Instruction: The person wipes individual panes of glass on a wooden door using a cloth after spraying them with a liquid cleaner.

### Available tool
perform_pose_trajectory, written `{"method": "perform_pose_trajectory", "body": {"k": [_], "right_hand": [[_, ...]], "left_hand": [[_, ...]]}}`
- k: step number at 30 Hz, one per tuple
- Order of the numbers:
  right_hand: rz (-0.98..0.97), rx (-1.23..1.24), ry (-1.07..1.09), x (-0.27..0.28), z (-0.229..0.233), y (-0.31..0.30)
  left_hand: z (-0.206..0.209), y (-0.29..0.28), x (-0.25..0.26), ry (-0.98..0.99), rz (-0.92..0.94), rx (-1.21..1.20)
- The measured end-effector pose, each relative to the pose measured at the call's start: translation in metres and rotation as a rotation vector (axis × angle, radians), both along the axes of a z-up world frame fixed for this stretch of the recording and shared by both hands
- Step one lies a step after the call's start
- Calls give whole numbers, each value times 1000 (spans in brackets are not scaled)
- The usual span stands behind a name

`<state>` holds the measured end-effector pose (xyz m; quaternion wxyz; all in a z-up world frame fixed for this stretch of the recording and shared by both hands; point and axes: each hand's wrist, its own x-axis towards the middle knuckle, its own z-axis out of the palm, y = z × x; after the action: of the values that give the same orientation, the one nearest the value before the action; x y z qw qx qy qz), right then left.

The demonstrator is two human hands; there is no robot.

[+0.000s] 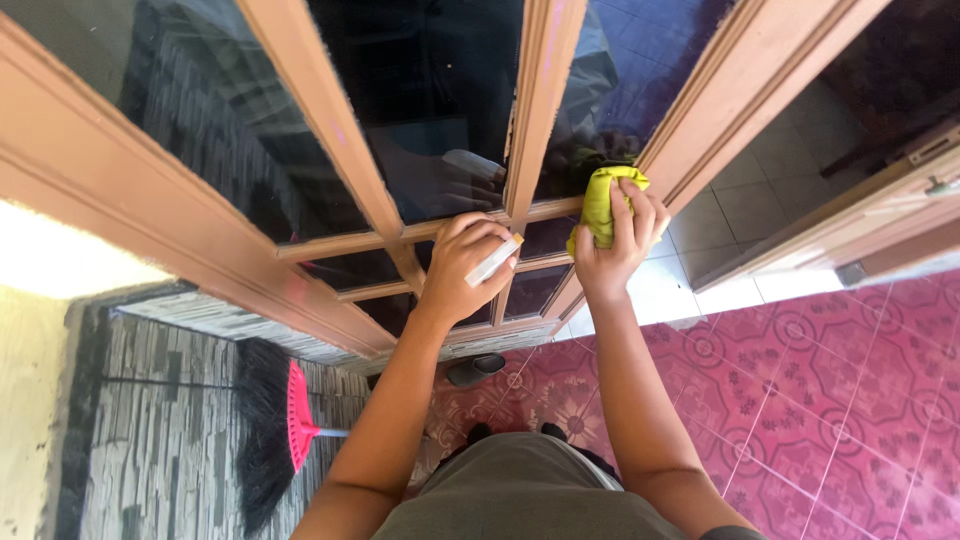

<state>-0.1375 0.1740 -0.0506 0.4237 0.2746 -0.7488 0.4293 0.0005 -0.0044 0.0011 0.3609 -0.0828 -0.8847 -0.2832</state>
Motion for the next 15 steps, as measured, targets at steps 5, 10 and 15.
{"method": "perform_pose_trajectory", "body": {"k": [5,10,15], "right_hand": [[40,-20,37,10,-17,10],[-12,-8,-3,18,-30,17],[14,-5,-17,21,-25,17]], "left_hand": [[0,-1,-1,13,-11,-30],[1,-1,-1,-2,-26,-15],[4,0,-1,20,-26,-21]]}}
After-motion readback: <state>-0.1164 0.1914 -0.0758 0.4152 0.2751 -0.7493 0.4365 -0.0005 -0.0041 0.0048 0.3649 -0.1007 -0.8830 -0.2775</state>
